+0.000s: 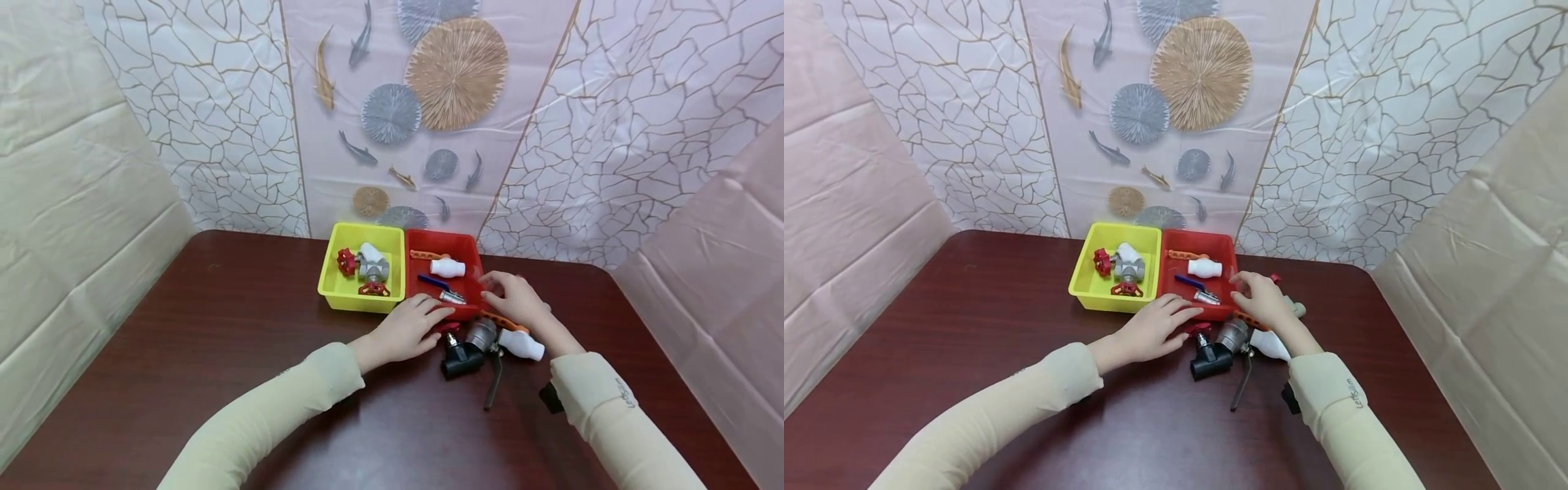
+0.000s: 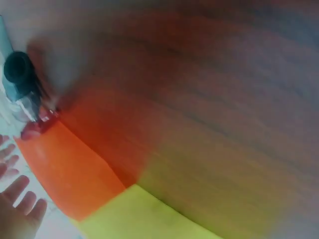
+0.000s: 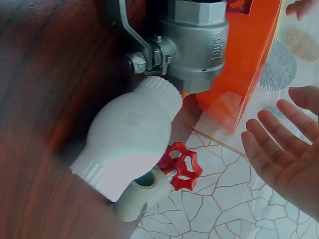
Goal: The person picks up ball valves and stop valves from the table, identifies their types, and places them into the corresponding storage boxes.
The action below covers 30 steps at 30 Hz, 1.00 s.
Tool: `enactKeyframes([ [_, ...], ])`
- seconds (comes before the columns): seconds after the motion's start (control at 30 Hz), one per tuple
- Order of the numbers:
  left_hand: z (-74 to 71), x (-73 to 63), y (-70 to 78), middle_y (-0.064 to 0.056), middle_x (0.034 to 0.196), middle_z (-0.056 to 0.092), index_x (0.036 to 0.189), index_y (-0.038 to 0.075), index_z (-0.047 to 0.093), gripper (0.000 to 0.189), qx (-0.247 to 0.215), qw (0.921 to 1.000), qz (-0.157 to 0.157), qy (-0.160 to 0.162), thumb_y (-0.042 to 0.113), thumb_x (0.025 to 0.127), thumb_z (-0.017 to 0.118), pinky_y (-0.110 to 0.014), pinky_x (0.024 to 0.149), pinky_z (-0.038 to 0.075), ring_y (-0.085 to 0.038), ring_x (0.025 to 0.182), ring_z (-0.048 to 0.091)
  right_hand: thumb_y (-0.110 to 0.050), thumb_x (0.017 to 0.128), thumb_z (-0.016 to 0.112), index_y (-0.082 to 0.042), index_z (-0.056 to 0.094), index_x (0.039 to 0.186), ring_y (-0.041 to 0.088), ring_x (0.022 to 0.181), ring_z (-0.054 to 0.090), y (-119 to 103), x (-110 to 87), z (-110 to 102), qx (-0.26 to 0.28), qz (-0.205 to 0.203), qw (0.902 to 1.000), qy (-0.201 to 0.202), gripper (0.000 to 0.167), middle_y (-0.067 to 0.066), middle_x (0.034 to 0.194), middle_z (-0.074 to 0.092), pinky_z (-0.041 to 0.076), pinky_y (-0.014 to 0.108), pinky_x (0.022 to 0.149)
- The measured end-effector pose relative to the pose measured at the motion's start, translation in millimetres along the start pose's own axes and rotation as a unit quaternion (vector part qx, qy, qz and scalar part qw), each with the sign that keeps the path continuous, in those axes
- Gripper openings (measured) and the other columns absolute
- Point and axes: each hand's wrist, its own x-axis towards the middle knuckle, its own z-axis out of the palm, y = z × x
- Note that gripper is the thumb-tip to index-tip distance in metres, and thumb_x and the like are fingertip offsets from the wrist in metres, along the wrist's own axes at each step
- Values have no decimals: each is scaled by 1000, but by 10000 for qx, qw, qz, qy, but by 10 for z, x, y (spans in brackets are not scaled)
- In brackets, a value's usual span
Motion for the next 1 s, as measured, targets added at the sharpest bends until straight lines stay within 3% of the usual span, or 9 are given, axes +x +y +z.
enactKeyframes([
  [0.13,17,10,118,-4,128,55,138,16,46,54,-444,9982,-172,-365,40,91,57,-32,100,42,-20,116,49,-8,90,58,2,62,110,22,75,59,35,-56,-4,110,90,9999,97,23,15,91,66,46,30,65],
  [0.33,115,52,249,-4,132,50,141,16,41,69,-821,9945,-417,-495,54,86,58,-32,100,43,-20,118,48,-7,91,58,3,60,112,26,80,62,86,-168,-39,177,142,9995,239,24,17,97,66,50,34,67],
  [0.67,179,121,405,-3,134,47,142,18,38,74,-1097,9853,-1036,-806,57,83,60,-33,94,47,-20,118,46,-6,90,57,5,59,113,33,85,63,250,-405,-110,125,432,9984,339,25,21,100,64,53,40,69],
  [0.9,275,155,465,-3,130,46,121,15,58,66,-47,9905,-861,-1073,66,78,60,-29,82,48,-19,108,47,-6,90,57,5,59,111,33,84,64,336,-503,-128,201,654,9973,271,24,21,99,65,53,38,68],
  [1.0,314,188,472,-3,129,44,114,15,60,63,133,9900,-852,-1117,66,77,61,-27,74,48,-19,103,48,-5,90,57,5,59,111,33,84,64,360,-513,-120,163,623,9975,274,23,21,99,65,51,37,67],
])
